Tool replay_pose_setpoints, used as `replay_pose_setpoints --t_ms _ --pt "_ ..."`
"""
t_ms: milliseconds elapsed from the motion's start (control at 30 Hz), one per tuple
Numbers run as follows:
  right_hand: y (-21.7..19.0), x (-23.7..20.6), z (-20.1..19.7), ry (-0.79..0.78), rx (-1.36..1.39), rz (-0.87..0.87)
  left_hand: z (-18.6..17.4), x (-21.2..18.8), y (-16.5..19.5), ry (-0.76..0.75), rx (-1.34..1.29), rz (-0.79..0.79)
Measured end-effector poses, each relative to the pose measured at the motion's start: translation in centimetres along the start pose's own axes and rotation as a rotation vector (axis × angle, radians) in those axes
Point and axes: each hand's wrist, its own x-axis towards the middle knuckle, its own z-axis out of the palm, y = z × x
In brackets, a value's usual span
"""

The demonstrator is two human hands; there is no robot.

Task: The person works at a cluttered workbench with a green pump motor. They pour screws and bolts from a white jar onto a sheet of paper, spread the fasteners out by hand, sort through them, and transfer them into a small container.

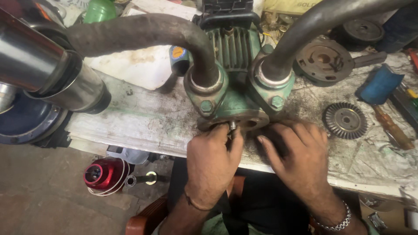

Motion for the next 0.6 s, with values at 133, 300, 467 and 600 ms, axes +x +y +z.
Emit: replay_pose_setpoints --t_ms 133,300,467,600 --pt "0.0 0.2 -0.1 -0.014 -0.003 0.002 -0.1 0.1 -0.9 -0.029 0.086 0.090" --pt "0.1 0.2 -0.1 -0.031 -0.008 0.019 -0.3 0.3 -1.5 0.007 0.023 0.172" --pt "0.1 0.2 0.0 -0.018 -0.008 0.025 0.3 0.3 -1.3 0.006 0.086 0.181" --pt "0.1 0.2 0.1 -0.030 -0.021 0.022 0.5 0.3 -1.3 -0.033 0.198 0.218"
